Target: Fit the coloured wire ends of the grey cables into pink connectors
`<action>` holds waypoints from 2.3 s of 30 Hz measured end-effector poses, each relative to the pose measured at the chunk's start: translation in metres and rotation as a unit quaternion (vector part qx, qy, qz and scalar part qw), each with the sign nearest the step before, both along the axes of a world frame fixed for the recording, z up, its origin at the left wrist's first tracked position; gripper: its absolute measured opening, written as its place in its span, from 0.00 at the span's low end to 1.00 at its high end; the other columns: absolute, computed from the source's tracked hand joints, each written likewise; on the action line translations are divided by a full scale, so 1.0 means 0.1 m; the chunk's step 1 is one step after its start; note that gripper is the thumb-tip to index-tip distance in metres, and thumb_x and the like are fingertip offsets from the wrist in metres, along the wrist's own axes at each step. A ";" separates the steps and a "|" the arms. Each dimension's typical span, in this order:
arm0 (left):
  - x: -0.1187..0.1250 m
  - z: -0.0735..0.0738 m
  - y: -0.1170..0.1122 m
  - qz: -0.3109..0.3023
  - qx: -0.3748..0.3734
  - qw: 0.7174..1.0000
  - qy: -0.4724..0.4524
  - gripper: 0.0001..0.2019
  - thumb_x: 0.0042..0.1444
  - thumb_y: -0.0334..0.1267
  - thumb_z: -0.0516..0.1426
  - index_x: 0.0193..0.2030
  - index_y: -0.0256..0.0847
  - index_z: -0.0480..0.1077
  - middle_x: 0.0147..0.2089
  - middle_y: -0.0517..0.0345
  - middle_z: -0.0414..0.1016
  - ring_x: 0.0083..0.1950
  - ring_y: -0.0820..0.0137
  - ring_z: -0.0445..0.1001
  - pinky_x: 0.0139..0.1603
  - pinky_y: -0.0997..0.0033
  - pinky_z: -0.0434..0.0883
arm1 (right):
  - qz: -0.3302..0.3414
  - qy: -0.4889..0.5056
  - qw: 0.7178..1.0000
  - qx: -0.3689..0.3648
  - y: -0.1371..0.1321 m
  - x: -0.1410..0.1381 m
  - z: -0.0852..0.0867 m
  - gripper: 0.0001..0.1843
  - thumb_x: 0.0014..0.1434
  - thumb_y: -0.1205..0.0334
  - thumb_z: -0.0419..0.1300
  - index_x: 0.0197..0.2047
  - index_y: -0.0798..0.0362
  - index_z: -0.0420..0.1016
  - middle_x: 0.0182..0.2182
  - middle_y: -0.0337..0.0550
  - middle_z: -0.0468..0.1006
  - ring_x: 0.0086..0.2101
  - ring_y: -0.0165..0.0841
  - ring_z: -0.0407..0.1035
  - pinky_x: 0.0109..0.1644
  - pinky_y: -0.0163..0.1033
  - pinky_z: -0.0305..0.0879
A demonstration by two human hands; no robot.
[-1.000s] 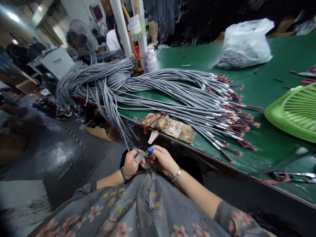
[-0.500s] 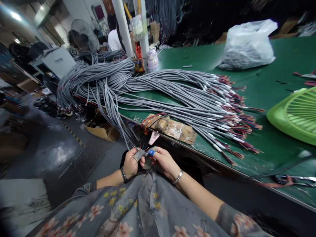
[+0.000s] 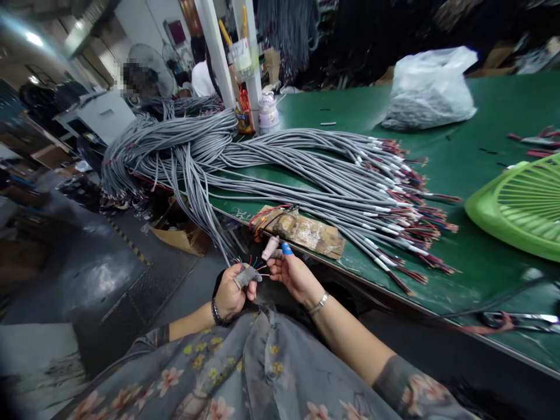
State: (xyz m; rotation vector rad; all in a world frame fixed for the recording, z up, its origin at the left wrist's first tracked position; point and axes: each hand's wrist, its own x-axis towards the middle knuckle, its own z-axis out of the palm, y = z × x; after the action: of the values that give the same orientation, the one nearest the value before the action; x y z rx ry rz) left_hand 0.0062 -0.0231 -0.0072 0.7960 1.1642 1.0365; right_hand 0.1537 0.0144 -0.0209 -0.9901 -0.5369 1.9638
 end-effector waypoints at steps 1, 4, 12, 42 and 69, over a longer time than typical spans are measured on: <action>0.01 0.01 0.01 -0.010 -0.001 1.000 0.000 0.23 0.36 0.58 0.63 0.21 0.38 0.66 0.12 0.64 0.63 0.11 0.80 0.57 0.13 0.78 0.53 | 0.002 0.004 1.000 0.007 0.00 -0.01 0.01 0.24 0.47 0.36 0.63 0.26 0.51 0.75 0.23 0.39 0.73 0.22 0.27 0.63 0.27 0.33 0.62; 0.02 0.02 0.04 -0.042 -0.007 0.999 -0.012 0.22 0.36 0.56 0.63 0.20 0.38 0.65 0.12 0.63 0.63 0.11 0.79 0.57 0.12 0.77 0.53 | 0.006 0.003 0.999 0.044 0.02 -0.04 0.05 0.24 0.45 0.37 0.64 0.28 0.51 0.76 0.22 0.38 0.71 0.22 0.27 0.61 0.27 0.34 0.62; 0.02 0.03 0.13 -0.102 -0.058 0.989 -0.090 0.19 0.34 0.51 0.64 0.20 0.40 0.61 0.11 0.66 0.62 0.09 0.79 0.55 0.13 0.76 0.54 | -0.029 0.000 0.999 0.045 0.06 -0.09 0.08 0.24 0.40 0.37 0.67 0.25 0.52 0.74 0.22 0.37 0.72 0.23 0.28 0.61 0.28 0.36 0.62; 0.10 0.05 0.02 -0.019 -0.016 0.998 -0.053 0.23 0.35 0.56 0.64 0.21 0.37 0.65 0.12 0.64 0.63 0.10 0.79 0.57 0.12 0.77 0.53 | -0.037 0.068 0.995 0.065 0.06 -0.08 0.00 0.17 0.45 0.47 0.69 0.29 0.53 0.77 0.21 0.36 0.73 0.22 0.26 0.63 0.26 0.33 0.61; 0.10 0.03 0.00 -0.014 -0.011 0.999 -0.034 0.23 0.35 0.57 0.64 0.20 0.37 0.65 0.12 0.62 0.64 0.10 0.79 0.58 0.12 0.77 0.54 | -0.012 0.099 0.995 0.028 0.06 -0.06 0.01 0.18 0.52 0.43 0.63 0.30 0.51 0.77 0.25 0.39 0.76 0.22 0.27 0.64 0.26 0.33 0.61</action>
State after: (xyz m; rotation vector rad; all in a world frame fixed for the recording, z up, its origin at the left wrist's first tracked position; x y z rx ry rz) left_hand 0.0159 -0.0235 -0.0042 0.7535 1.1020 1.0179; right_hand 0.1479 0.0204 -0.0197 -0.7539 -0.4649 1.9873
